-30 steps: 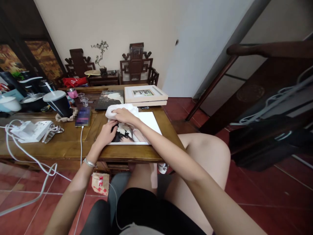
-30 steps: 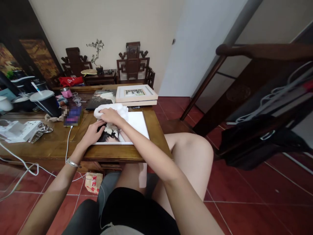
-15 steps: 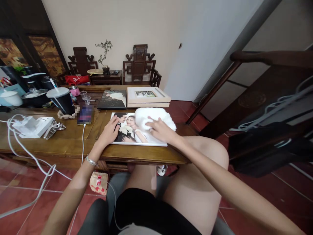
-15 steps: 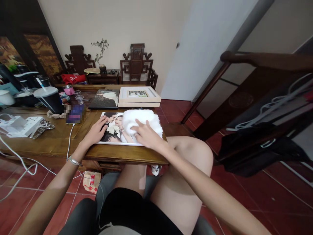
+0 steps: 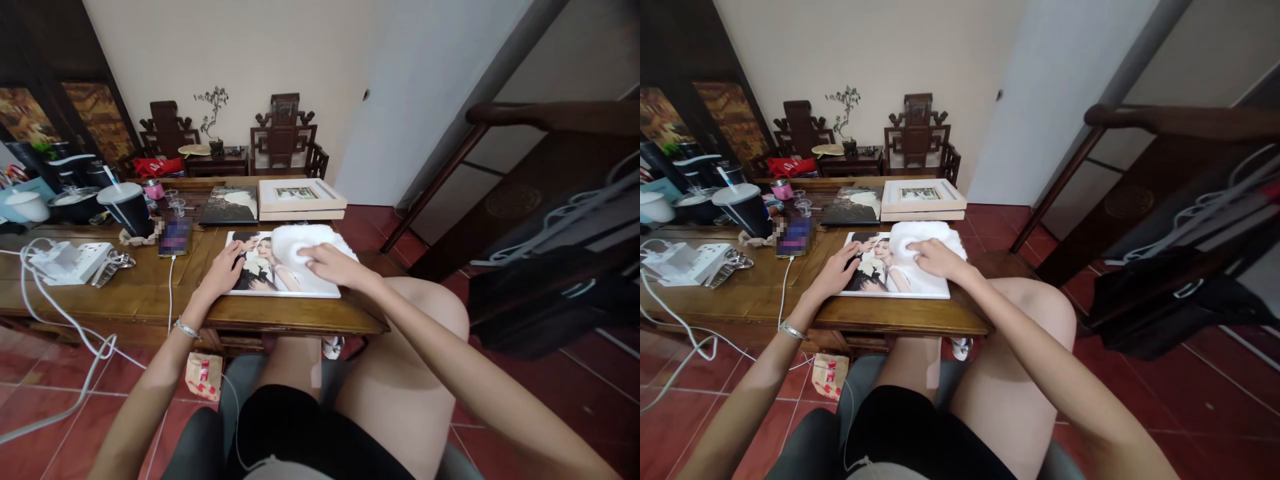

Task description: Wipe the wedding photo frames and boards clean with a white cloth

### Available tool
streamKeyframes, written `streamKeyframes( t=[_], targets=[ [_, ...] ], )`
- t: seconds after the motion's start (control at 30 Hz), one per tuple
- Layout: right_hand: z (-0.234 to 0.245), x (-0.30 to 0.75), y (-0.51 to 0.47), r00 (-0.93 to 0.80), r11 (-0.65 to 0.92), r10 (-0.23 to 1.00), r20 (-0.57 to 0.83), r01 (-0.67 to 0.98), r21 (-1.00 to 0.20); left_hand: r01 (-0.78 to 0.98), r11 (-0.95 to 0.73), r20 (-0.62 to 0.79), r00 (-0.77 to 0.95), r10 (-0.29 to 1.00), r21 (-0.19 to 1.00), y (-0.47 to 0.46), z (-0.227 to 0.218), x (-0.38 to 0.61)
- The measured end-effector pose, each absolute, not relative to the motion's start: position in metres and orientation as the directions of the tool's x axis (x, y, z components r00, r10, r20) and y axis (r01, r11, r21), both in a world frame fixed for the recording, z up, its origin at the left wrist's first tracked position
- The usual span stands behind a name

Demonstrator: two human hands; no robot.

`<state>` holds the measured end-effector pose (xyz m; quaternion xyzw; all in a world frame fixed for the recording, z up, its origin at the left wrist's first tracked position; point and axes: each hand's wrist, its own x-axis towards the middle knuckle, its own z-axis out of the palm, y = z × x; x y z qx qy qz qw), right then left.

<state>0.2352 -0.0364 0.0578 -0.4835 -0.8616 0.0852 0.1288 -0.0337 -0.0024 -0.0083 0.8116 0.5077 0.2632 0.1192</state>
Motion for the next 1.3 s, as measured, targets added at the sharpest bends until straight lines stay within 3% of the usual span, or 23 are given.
streamKeyframes(
  t=[0.17, 0.27, 0.47, 0.67, 1.1, 1.3],
  targets=[
    [0.056, 0.223, 0.016, -0.416, 0.433, 0.901, 0.121, 0.873, -0.225, 0.766, -0.454, 0.300, 0.348, 0.888, 0.456, -0.002, -0.007, -0.035],
    [0.047, 0.221, 0.014, -0.438, 0.458, 0.889, 0.134, 0.860, -0.226, 0.759, -0.450, 0.310, 0.336, 0.889, 0.470, -0.002, -0.007, -0.035],
    [0.027, 0.230, -0.061, -0.616, 0.637, 0.770, 0.168, 0.729, -0.249, 0.751, -0.464, 0.329, 0.339, 0.881, 0.469, 0.001, -0.012, -0.035],
    [0.037, 0.229, -0.124, -0.664, 0.677, 0.733, 0.148, 0.689, -0.257, 0.767, -0.453, 0.309, 0.341, 0.888, 0.456, 0.001, -0.011, -0.034],
    [0.053, 0.180, 0.007, -0.482, 0.491, 0.871, 0.095, 0.849, -0.194, 0.746, -0.487, 0.327, 0.369, 0.870, 0.454, 0.004, -0.012, -0.039],
    [0.030, 0.183, -0.030, -0.612, 0.629, 0.778, 0.145, 0.751, -0.204, 0.750, -0.479, 0.336, 0.354, 0.873, 0.456, 0.006, -0.013, -0.038]
  ],
)
